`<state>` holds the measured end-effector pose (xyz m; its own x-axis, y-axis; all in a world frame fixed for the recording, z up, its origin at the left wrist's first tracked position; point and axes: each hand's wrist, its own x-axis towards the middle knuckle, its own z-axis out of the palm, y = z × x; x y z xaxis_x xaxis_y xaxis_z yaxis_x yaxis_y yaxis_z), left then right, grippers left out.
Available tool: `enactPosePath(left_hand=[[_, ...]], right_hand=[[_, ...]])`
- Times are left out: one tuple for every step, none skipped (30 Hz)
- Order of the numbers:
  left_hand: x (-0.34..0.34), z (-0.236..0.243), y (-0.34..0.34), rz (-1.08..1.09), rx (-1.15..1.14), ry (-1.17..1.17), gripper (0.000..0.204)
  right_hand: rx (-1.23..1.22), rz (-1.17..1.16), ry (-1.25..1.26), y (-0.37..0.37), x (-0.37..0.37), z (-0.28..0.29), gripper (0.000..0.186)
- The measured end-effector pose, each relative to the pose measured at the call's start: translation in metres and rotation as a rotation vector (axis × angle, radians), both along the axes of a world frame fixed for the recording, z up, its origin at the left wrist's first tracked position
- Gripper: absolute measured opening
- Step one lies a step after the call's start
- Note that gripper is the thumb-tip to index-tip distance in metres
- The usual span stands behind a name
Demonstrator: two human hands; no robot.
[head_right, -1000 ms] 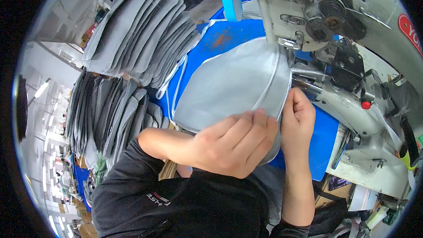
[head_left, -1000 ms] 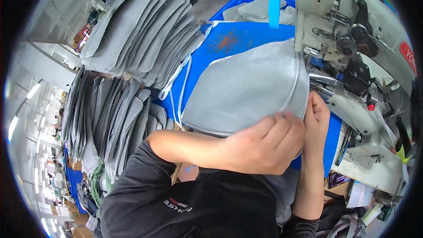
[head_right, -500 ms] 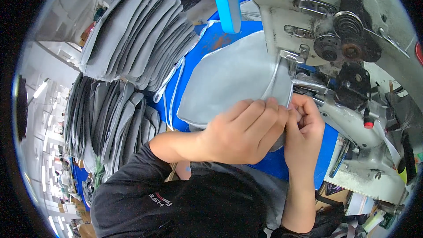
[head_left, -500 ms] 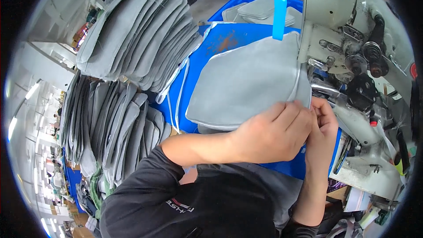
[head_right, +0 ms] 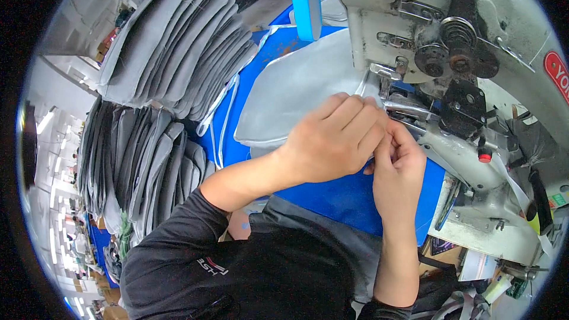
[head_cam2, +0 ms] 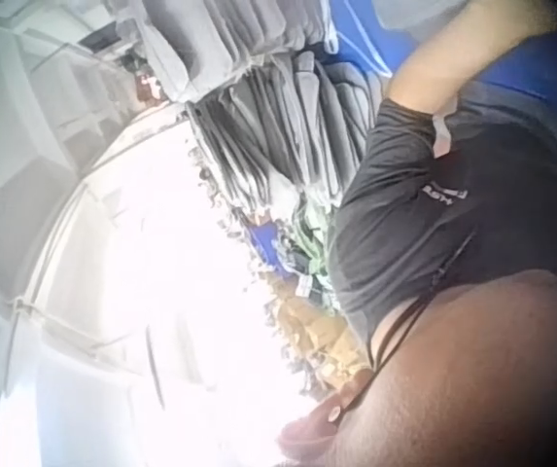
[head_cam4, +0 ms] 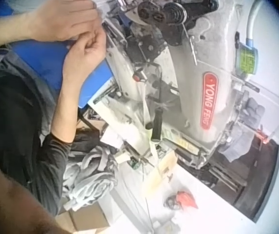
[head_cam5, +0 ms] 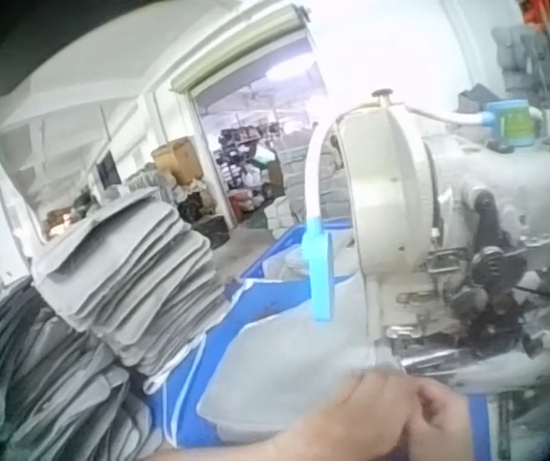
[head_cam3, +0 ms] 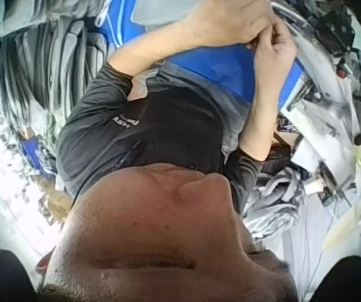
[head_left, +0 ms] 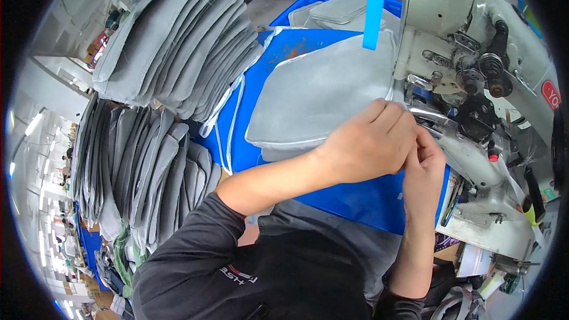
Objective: Sewing a strap onto a bag panel using an industrial sewing machine.
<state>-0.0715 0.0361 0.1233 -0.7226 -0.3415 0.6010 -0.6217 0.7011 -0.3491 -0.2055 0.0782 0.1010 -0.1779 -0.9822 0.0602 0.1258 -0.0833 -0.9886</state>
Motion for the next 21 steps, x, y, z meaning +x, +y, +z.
enactPosePath(left_hand=[[0.0, 0.0, -0.001, 0.001, -0.061, 0.048, 0.024], [-0.001, -0.002, 0.004, 0.007, -0.063, 0.05, 0.024], [-0.003, -0.006, 0.013, 0.088, -0.162, 0.156, 0.023], [-0.006, -0.008, 0.018, 0.164, -0.262, 0.264, 0.022], [-0.003, -0.014, 0.015, 0.163, -0.266, 0.267, 0.022], [0.008, -0.022, 0.01, 0.08, -0.276, 0.365, 0.022], [0.017, -0.029, 0.006, -0.004, -0.285, 0.463, 0.023], [0.025, -0.035, 0.005, -0.107, -0.312, 0.353, 0.028], [0.031, -0.031, 0.005, -0.099, -0.307, 0.347, 0.028], [0.033, -0.021, 0.002, -0.14, -0.296, 0.225, 0.027], [0.034, -0.013, -0.002, -0.18, -0.288, 0.101, 0.027], [0.034, -0.006, -0.003, -0.221, -0.298, 0.084, 0.026], [0.034, 0.0, -0.003, -0.223, -0.296, 0.081, 0.026], [0.035, 0.004, -0.003, -0.228, -0.33, -0.014, 0.026], [0.035, 0.008, -0.002, -0.232, -0.364, -0.111, 0.026], [0.034, 0.012, 0.0, -0.233, -0.362, -0.12, 0.026], [0.033, 0.015, 0.002, -0.205, -0.406, -0.202, 0.027], [0.032, 0.018, 0.004, -0.177, -0.449, -0.284, 0.029], [0.03, 0.019, 0.005, -0.179, -0.45, -0.296, 0.029], [0.027, 0.02, 0.007, -0.148, -0.395, -0.278, 0.029], [0.024, 0.019, 0.008, -0.117, -0.339, -0.259, 0.03]], right_hand=[[-0.047, -0.007, 0.045, -0.001, 0.001, -0.001, 0.015], [-0.049, -0.002, 0.047, 0.002, 0.001, -0.003, 0.015], [-0.028, -0.063, 0.21, 0.007, 0.0, -0.006, 0.01], [-0.009, -0.131, 0.375, 0.012, -0.002, -0.006, 0.012], [-0.014, -0.132, 0.377, 0.015, -0.004, -0.006, 0.012], [0.003, -0.082, 0.459, 0.017, -0.001, -0.005, 0.016], [0.02, -0.033, 0.541, 0.019, 0.004, -0.002, 0.023], [0.074, -0.023, 0.4, 0.02, 0.009, 0.003, 0.029], [0.078, -0.015, 0.395, 0.02, 0.015, 0.001, 0.029], [0.017, -0.062, 0.402, 0.02, 0.017, -0.001, 0.029], [-0.048, -0.11, 0.408, 0.019, 0.018, -0.003, 0.029], [-0.048, -0.109, 0.407, 0.018, 0.019, -0.004, 0.029], [-0.055, -0.112, 0.416, 0.019, 0.021, -0.004, 0.027], [-0.063, -0.113, 0.423, 0.02, 0.022, -0.005, 0.026], [-0.062, -0.113, 0.419, 0.02, 0.021, -0.007, 0.026], [-0.072, -0.079, 0.385, 0.021, 0.021, -0.009, 0.024], [-0.083, -0.044, 0.35, 0.021, 0.02, -0.011, 0.022], [-0.081, -0.043, 0.34, 0.02, 0.019, -0.015, 0.022], [-0.121, -0.04, 0.312, 0.018, 0.02, -0.019, 0.021], [-0.16, -0.037, 0.284, 0.017, 0.019, -0.022, 0.02], [-0.16, -0.039, 0.273, 0.016, 0.019, -0.024, 0.02]])
